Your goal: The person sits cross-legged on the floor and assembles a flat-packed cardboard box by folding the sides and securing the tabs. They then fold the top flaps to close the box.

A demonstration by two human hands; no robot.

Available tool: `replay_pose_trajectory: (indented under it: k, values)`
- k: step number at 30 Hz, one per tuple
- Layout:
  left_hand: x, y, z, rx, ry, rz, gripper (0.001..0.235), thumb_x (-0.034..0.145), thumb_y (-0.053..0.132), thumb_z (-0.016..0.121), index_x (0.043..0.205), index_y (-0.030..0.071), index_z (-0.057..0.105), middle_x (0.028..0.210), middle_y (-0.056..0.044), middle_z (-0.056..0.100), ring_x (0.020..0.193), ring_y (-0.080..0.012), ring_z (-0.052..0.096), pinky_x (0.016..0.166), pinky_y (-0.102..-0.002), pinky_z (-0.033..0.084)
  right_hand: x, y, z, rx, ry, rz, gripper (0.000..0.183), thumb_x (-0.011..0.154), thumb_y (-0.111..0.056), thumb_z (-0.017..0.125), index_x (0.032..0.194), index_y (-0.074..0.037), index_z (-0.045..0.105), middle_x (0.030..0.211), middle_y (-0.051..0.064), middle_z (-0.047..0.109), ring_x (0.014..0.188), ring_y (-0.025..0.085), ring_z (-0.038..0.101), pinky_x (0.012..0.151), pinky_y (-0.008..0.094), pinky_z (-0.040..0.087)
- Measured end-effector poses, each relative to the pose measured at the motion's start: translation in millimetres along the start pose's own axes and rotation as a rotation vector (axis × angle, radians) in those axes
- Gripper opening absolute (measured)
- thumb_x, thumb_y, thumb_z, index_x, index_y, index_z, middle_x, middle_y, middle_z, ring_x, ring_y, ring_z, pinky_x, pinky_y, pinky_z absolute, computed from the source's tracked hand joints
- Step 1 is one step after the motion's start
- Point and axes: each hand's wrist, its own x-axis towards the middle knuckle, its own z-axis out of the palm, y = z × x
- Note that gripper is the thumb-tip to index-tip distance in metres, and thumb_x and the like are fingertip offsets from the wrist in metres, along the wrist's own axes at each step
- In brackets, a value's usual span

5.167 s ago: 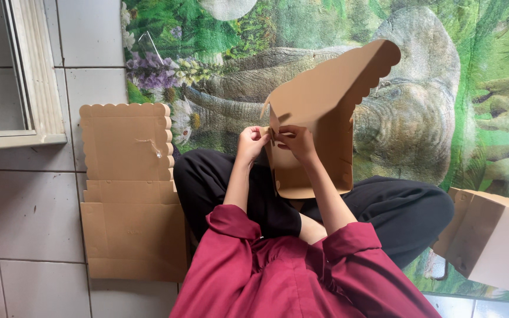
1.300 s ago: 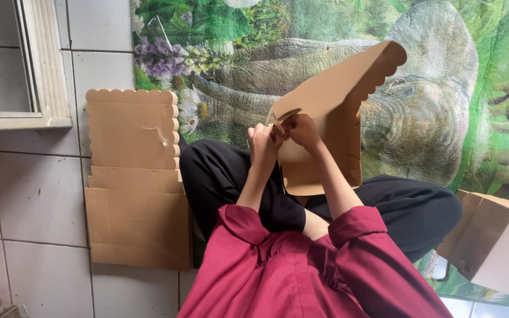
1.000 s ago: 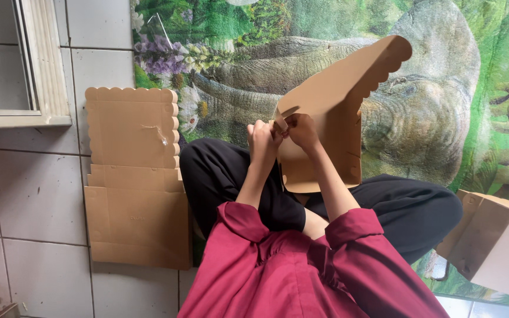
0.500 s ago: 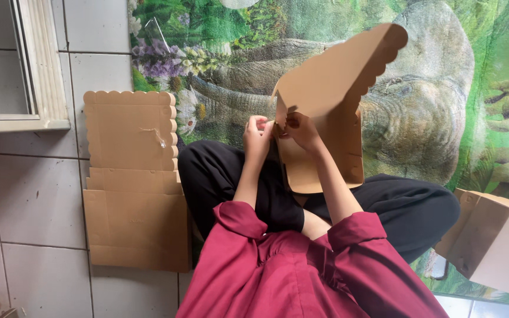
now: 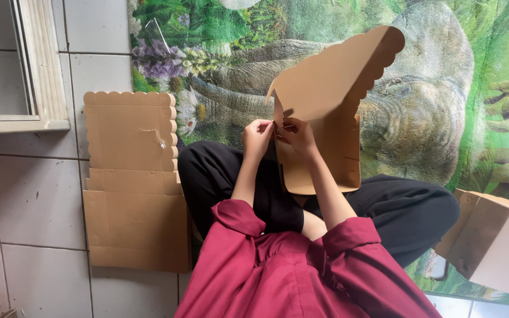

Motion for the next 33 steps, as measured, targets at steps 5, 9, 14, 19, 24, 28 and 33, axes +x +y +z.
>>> replay_pose_trajectory:
  k: [5, 9, 14, 19, 24, 28, 33]
  values:
    - [0, 5, 10, -0.034, -0.01, 0.019, 0.019, 0.076, 0.026, 0.076, 0.093, 0.019, 0.072, 0.081, -0.004, 0.072, 0.075, -0.015, 0.07, 0.067, -0.029, 0.057, -1, 4, 1, -0.358, 0.159, -0.215, 0.021, 0.086, -0.017, 0.071, 0.094, -0.001, 0.06, 0.084, 0.012, 0.06, 0.082, 0.023, 0.065, 0.071, 0.043, 0.059]
    - [8, -3, 18, -0.141, 0.004, 0.025, 0.024, 0.077, 0.02, 0.076, 0.099, 0.012, 0.069, 0.089, -0.008, 0.072, 0.08, -0.0165, 0.07, 0.071, -0.032, 0.057, -7, 7, 23, -0.623, 0.382, -0.451, 0.015, 0.082, -0.012, 0.066, 0.084, -0.002, 0.055, 0.079, 0.014, 0.058, 0.079, 0.034, 0.066, 0.069, 0.05, 0.053]
    - [5, 2, 9, 0.12, 0.067, 0.011, 0.024, 0.075, 0.022, 0.064, 0.095, 0.008, 0.066, 0.083, -0.014, 0.067, 0.086, -0.0331, 0.067, 0.075, -0.045, 0.054, -10, -5, 39, -0.162, 0.288, -0.173, 0.016, 0.089, -0.007, 0.064, 0.105, -0.008, 0.063, 0.091, 0.01, 0.065, 0.086, 0.019, 0.065, 0.069, 0.036, 0.059]
    - [-25, 65, 0, 0.15, 0.028, -0.003, 0.025, 0.076, 0.021, 0.056, 0.095, 0.008, 0.066, 0.085, -0.016, 0.068, 0.086, -0.036, 0.067, 0.076, -0.047, 0.053, 2, 5, 36, 0.079, 0.297, -0.012, 0.017, 0.089, -0.008, 0.066, 0.104, -0.005, 0.059, 0.095, 0.017, 0.065, 0.085, 0.02, 0.064, 0.071, 0.04, 0.058]
    - [-16, 28, 15, 0.252, 0.211, 0.211, 0.01, 0.08, 0.013, 0.055, 0.077, 0.007, 0.062, 0.065, -0.016, 0.064, 0.067, -0.0344, 0.066, 0.059, -0.044, 0.055, -16, -12, 40, -0.326, 0.354, -0.142, 0.007, 0.089, -0.011, 0.067, 0.094, -0.007, 0.069, 0.093, 0.013, 0.068, 0.093, 0.026, 0.067, 0.067, 0.038, 0.06]
    - [-22, 35, 12, 0.205, 0.206, 0.172, 0.011, 0.08, 0.015, 0.055, 0.073, 0.008, 0.059, 0.064, -0.012, 0.065, 0.066, -0.0305, 0.067, 0.059, -0.042, 0.054, -21, 2, 33, -0.671, 0.224, -0.273, 0.035, 0.082, 0.006, 0.044, 0.106, -0.002, 0.069, 0.117, 0.017, 0.054, 0.101, 0.038, 0.06, 0.082, 0.051, 0.055]
    - [-12, 24, 10, 0.208, 0.209, 0.069, 0.016, 0.081, 0.017, 0.055, 0.068, 0.008, 0.058, 0.055, -0.005, 0.06, 0.055, -0.0226, 0.063, 0.056, -0.037, 0.053, -4, 38, 16, -0.687, 0.061, -0.22, 0.068, 0.07, 0.018, 0.031, 0.124, -0.008, 0.063, 0.126, 0.018, 0.044, 0.112, 0.043, 0.053, 0.095, 0.051, 0.049]
